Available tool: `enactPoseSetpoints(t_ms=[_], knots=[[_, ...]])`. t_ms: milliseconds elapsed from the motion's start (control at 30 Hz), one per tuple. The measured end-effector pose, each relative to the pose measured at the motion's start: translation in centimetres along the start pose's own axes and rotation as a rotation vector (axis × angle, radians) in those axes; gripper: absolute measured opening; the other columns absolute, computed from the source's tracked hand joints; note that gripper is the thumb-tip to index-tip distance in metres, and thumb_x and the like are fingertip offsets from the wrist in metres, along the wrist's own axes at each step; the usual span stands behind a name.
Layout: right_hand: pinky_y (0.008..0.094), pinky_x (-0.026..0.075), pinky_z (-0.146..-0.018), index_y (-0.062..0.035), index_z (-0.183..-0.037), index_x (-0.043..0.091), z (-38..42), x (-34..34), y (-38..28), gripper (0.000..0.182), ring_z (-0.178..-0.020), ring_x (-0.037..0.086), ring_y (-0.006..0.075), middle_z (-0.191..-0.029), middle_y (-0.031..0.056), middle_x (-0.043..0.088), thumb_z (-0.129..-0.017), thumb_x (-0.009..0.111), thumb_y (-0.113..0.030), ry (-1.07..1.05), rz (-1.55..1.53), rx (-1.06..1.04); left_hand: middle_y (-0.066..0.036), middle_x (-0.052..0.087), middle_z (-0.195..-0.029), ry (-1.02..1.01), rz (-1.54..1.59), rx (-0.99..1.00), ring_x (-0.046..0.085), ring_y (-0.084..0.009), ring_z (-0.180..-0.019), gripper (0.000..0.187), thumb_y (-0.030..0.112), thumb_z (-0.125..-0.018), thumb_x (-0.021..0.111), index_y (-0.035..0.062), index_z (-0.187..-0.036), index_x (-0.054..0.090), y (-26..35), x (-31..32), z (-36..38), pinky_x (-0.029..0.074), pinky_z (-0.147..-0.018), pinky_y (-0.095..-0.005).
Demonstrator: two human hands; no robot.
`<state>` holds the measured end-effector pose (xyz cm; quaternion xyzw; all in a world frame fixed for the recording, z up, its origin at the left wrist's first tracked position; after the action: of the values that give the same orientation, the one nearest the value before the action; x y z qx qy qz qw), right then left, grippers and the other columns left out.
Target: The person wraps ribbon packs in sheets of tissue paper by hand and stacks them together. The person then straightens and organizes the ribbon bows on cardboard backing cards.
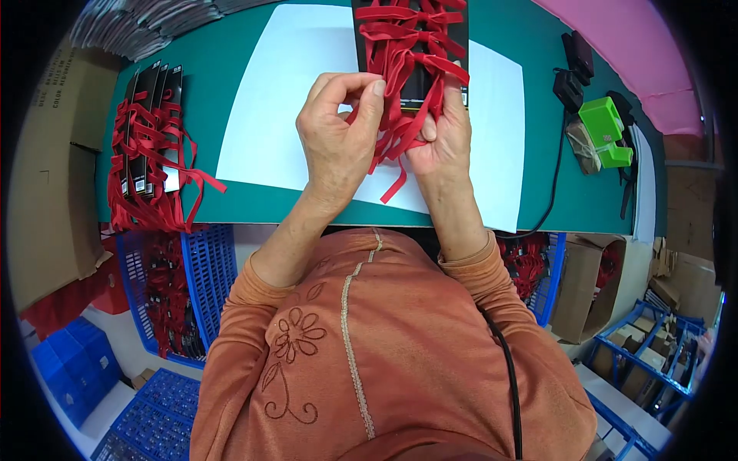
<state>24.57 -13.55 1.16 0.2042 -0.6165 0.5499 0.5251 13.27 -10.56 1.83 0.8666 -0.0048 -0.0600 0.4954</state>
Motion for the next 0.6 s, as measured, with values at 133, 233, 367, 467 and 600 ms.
enactPoseSetpoints(t_ms=[133,233,367,467,600], knots=[[0.0107,0.028,-0.029,-0.0033,-0.107,0.058,0.2,0.3,-0.2,0.023,-0.034,0.027,-0.0013,-0.068,-0.0018,0.061,-0.096,0.049,-0.021,0.043,0.043,-0.011,-0.004,0.057,-0.077,0.019,0.108,-0.195,0.050,-0.0091,-0.064,0.011,0.008,-0.084,0.065,-0.0019,-0.089,0.064,0.8,-0.1,0.6,0.045,-0.058,-0.0191],[0.0104,0.028,-0.029,-0.0031,-0.107,0.058,0.0,0.7,-0.4,0.023,-0.034,0.027,-0.0013,-0.068,-0.0018,0.061,-0.096,0.048,-0.021,0.082,0.085,-0.027,-0.005,0.058,-0.077,0.048,0.230,-0.405,0.051,-0.0111,-0.062,0.009,0.007,-0.082,0.067,-0.0011,-0.085,0.063,1.3,-0.3,0.8,0.045,-0.059,-0.0216],[0.0138,0.032,-0.029,-0.0030,-0.107,0.058,-0.5,0.2,0.0,0.023,-0.033,0.027,-0.0002,-0.072,0.0006,0.062,-0.096,0.048,-0.021,0.079,0.041,0.024,-0.004,0.058,-0.074,0.131,0.822,-0.773,0.051,-0.0080,-0.062,0.015,0.011,-0.084,0.067,-0.0015,-0.085,0.060,0.4,-0.3,1.6,0.044,-0.058,-0.0189],[0.0156,0.038,-0.034,-0.0031,-0.106,0.059,-1.3,-1.3,0.6,0.023,-0.036,0.034,0.0012,-0.075,0.0014,0.063,-0.096,0.049,-0.020,-0.049,0.027,0.058,-0.004,0.058,-0.073,0.082,0.979,-0.835,0.052,-0.0069,-0.063,0.016,0.013,-0.085,0.067,-0.0010,-0.085,0.059,0.0,0.0,1.9,0.044,-0.057,-0.0183],[0.0186,0.046,-0.042,-0.0034,-0.106,0.059,-1.5,-0.6,1.0,0.022,-0.043,0.046,0.0041,-0.079,0.0024,0.064,-0.095,0.050,-0.020,-0.085,0.065,0.073,-0.004,0.059,-0.073,0.031,1.087,-0.879,0.052,-0.0055,-0.064,0.017,0.014,-0.086,0.066,-0.0005,-0.085,0.059,-0.3,0.0,2.1,0.043,-0.057,-0.0174]])
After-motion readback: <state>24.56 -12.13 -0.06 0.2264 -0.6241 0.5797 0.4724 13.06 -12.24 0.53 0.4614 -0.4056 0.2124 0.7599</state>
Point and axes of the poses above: each hand's wrist, its own z-axis away from the middle knuckle, its own x-axis out of the palm, y = z × x, the point moved 1 cm from there along -z, towards the middle knuckle
